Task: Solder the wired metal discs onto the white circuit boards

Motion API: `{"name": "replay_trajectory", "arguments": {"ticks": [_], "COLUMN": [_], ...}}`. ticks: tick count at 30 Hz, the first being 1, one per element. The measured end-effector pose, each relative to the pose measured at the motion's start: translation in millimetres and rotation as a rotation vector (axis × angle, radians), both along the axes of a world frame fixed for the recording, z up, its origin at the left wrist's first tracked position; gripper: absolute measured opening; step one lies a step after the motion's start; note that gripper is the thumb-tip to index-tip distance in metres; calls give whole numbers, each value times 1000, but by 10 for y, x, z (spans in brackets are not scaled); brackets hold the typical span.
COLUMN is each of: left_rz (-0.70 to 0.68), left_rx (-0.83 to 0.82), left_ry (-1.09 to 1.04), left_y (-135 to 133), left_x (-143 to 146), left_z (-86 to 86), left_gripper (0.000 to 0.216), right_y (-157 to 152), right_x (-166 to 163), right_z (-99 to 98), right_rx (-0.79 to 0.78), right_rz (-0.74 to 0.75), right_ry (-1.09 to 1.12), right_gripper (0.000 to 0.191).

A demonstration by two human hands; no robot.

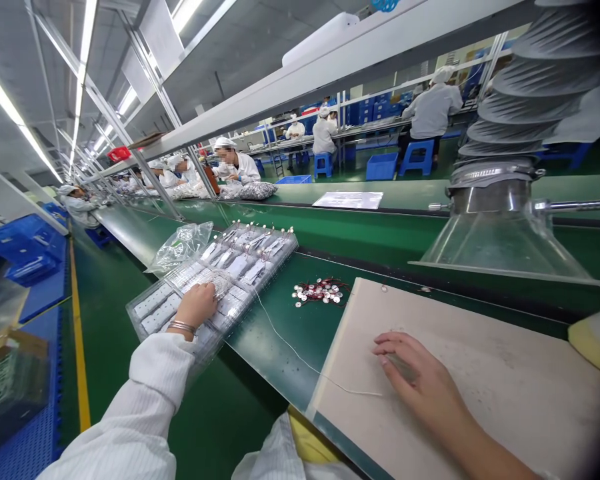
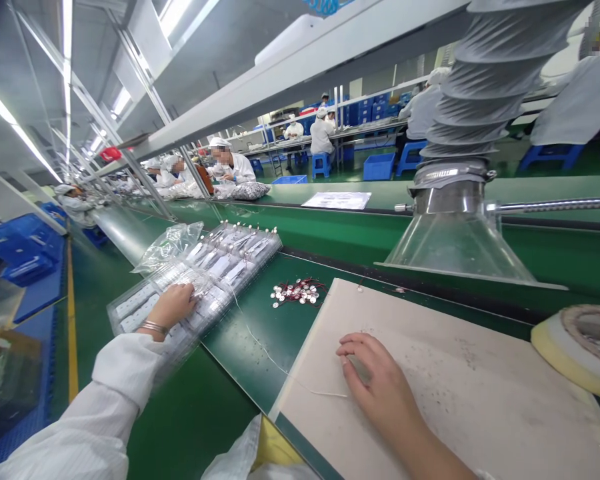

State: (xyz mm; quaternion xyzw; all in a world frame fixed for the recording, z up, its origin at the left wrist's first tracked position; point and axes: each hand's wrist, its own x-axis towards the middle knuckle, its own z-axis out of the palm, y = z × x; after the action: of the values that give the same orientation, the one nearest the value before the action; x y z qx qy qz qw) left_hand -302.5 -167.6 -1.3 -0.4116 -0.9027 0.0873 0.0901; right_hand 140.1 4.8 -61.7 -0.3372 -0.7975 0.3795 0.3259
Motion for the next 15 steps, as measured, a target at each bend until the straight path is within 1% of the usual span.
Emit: {"name": "replay_trajectory", "arguments": {"ticks": [3,6,9,11,13,15], "left_rz": [35,121,203,230,234,205], "left_rx": [9,58,133,188,240,276], "left_ry": [35,76,122,154,179,180], "left_y": [19,89,222,349,501,667], "left_x": [-65,-163,-232,-251,-252,-240], "left_z": [111,302,494,585,625,602], "left_gripper": [27,28,29,29,30,31], "right_y": [2,-3,-9,-8,0,12], "right_x": [-1,-8,-14,-13,-10,-6], "right_z": [12,26,35,32,19,0], "right_rx": [-4,-1,6,12,21,37], "right_rz": [-1,1,1,-2,5,13], "right_ry": [9,26,38,29,6,-19], "right_gripper": [29,29,29,29,29,29]}}
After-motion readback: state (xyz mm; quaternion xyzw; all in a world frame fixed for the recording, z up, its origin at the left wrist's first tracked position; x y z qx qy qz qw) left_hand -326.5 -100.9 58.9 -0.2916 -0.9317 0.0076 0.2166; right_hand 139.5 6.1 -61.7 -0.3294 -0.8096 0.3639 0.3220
